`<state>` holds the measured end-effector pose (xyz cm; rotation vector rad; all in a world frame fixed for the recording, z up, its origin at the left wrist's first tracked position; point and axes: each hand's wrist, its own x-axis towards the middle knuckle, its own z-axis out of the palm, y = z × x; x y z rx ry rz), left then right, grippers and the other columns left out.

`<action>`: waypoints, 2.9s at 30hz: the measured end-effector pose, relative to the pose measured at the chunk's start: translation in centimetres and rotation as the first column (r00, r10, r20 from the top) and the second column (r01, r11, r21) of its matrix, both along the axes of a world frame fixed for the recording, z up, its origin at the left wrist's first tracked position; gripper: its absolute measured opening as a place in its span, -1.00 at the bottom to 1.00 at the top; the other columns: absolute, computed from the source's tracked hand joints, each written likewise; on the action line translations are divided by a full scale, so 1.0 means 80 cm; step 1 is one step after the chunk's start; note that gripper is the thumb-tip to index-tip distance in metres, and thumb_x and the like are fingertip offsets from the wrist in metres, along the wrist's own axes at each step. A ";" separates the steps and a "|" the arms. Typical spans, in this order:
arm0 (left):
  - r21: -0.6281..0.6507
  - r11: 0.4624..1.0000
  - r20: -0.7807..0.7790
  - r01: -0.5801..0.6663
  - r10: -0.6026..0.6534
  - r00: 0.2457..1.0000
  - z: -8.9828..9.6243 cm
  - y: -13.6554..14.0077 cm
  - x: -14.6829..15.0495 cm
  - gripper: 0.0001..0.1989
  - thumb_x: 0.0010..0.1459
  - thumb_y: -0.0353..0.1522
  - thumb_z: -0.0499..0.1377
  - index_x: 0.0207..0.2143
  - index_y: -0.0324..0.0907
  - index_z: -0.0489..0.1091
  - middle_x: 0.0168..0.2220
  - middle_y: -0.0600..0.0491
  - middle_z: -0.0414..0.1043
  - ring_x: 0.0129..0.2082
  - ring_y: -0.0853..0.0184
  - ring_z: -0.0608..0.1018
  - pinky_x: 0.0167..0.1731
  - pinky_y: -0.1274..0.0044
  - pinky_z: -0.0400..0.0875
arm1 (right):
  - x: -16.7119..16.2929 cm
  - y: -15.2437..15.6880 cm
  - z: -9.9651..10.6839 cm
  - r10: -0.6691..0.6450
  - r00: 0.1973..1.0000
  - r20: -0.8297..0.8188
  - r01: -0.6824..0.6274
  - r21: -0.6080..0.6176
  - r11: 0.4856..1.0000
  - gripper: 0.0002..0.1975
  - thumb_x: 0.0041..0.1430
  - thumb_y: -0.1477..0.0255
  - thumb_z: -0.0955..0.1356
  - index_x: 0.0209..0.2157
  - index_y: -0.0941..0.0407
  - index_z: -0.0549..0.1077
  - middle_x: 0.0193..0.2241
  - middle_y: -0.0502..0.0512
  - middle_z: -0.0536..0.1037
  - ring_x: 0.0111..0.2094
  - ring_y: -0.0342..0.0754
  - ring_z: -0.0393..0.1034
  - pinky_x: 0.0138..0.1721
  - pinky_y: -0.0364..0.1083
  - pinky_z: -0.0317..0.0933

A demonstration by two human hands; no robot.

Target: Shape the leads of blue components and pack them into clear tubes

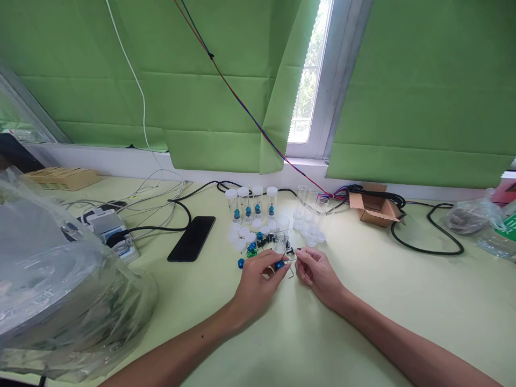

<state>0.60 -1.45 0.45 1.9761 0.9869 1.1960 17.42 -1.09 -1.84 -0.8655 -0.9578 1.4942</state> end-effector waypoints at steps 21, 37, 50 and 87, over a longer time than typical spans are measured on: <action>-0.181 0.982 0.122 -0.049 0.072 0.990 -0.003 0.004 0.001 -0.81 0.13 -0.26 0.23 -0.31 -0.21 0.51 -0.38 0.04 0.44 -0.63 0.49 0.39 -0.66 0.62 0.41 | 0.000 -0.004 0.005 -0.018 0.998 -0.053 0.020 0.043 0.999 -0.72 0.01 0.28 0.51 -0.29 0.13 0.49 -0.59 -0.09 0.40 -0.70 -0.30 0.13 -0.68 -0.24 -0.04; -0.188 0.982 0.117 -0.032 0.055 0.992 0.001 0.002 0.002 -0.80 0.13 -0.27 0.23 -0.29 -0.23 0.52 -0.37 0.04 0.46 -0.64 0.51 0.38 -0.66 0.62 0.40 | 0.001 -0.004 -0.001 -0.001 0.998 -0.062 0.004 0.050 0.999 -0.71 0.06 0.25 0.48 -0.48 0.15 0.40 -0.61 -0.08 0.43 -0.72 -0.29 0.14 -0.68 -0.22 -0.03; -0.190 0.981 0.124 -0.028 0.052 0.991 0.001 0.003 0.003 -0.77 0.12 -0.24 0.24 -0.28 -0.22 0.52 -0.37 0.03 0.46 -0.64 0.50 0.38 -0.67 0.63 0.40 | 0.001 -0.005 0.003 -0.007 1.000 -0.023 0.008 0.035 0.999 -0.65 0.06 0.21 0.48 -0.55 0.14 0.36 -0.66 -0.09 0.42 -0.73 -0.29 0.13 -0.68 -0.22 -0.03; -0.134 0.990 0.015 -0.040 0.042 0.999 0.000 0.002 0.001 -0.73 0.14 -0.28 0.22 -0.13 -0.18 0.53 -0.36 0.03 0.50 -0.53 0.44 0.42 -0.58 0.61 0.43 | 0.001 -0.004 0.002 0.025 1.000 -0.019 -0.024 0.034 0.999 -0.64 0.11 0.27 0.43 -0.60 0.13 0.29 -0.78 -0.14 0.31 -0.80 -0.31 0.01 -0.73 -0.22 -0.19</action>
